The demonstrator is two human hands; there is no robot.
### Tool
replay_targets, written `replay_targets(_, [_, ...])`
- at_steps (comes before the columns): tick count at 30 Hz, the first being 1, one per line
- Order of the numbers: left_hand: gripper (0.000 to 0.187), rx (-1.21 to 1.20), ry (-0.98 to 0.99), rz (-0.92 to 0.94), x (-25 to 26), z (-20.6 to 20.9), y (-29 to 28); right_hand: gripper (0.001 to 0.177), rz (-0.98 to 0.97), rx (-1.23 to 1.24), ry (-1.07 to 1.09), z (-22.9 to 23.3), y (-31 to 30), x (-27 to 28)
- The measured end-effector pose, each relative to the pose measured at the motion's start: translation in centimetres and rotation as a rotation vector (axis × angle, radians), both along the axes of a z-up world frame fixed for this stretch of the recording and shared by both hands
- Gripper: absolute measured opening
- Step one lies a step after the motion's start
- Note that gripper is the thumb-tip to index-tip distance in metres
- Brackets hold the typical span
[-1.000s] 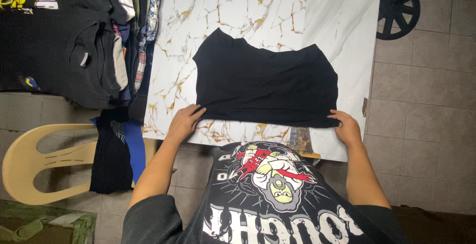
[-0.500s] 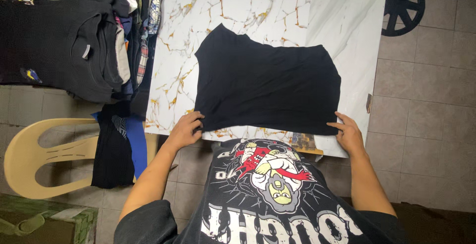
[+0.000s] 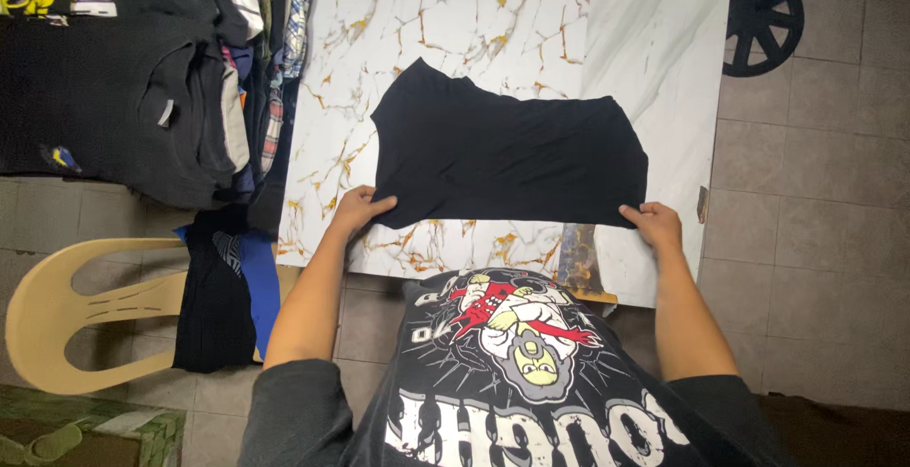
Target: The person folds several shirts and a pair of pants on a table, placing each folded item onto a stack.
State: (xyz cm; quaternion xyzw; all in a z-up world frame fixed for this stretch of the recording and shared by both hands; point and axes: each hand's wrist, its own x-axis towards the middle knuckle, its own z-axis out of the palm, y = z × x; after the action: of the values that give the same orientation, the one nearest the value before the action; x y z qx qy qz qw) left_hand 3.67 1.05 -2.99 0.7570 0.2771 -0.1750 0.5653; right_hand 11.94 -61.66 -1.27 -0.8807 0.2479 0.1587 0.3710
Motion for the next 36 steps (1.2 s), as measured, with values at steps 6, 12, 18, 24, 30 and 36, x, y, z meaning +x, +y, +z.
replay_targets(6, [0.023, -0.161, -0.364, 0.055, -1.5, -2.5, -1.3, 0.032, -0.094, 0.003, -0.289, -1.4, 2.2, -1.8])
replay_targets(12, [0.024, 0.468, -0.222, -0.125, -1.8, 1.0, -0.9, 0.021, 0.0, -0.155, -0.285, -0.8, 2.0, -3.1])
replay_targets(18, [0.027, 0.672, -0.09, -0.106, -0.5, 5.0, -1.7, 0.036, 0.078, -0.411, -0.165, 1.2, 2.3, -1.2])
replay_targets(24, [0.032, 0.873, -0.393, -0.183, 8.0, 4.9, -2.6, 0.043, 0.364, -0.21, -0.59, 2.1, 5.0, 7.6])
replay_targets(30, [0.045, 0.83, -0.54, -0.176, 17.5, 3.8, -4.9, 0.071, 0.691, -0.241, -0.423, 4.6, 8.8, 15.3])
replay_targets(36, [0.05, 0.821, -0.058, -0.3, 21.4, 0.0, -4.8, 0.03, 0.974, -0.504, 0.147, 4.9, 9.1, 18.7])
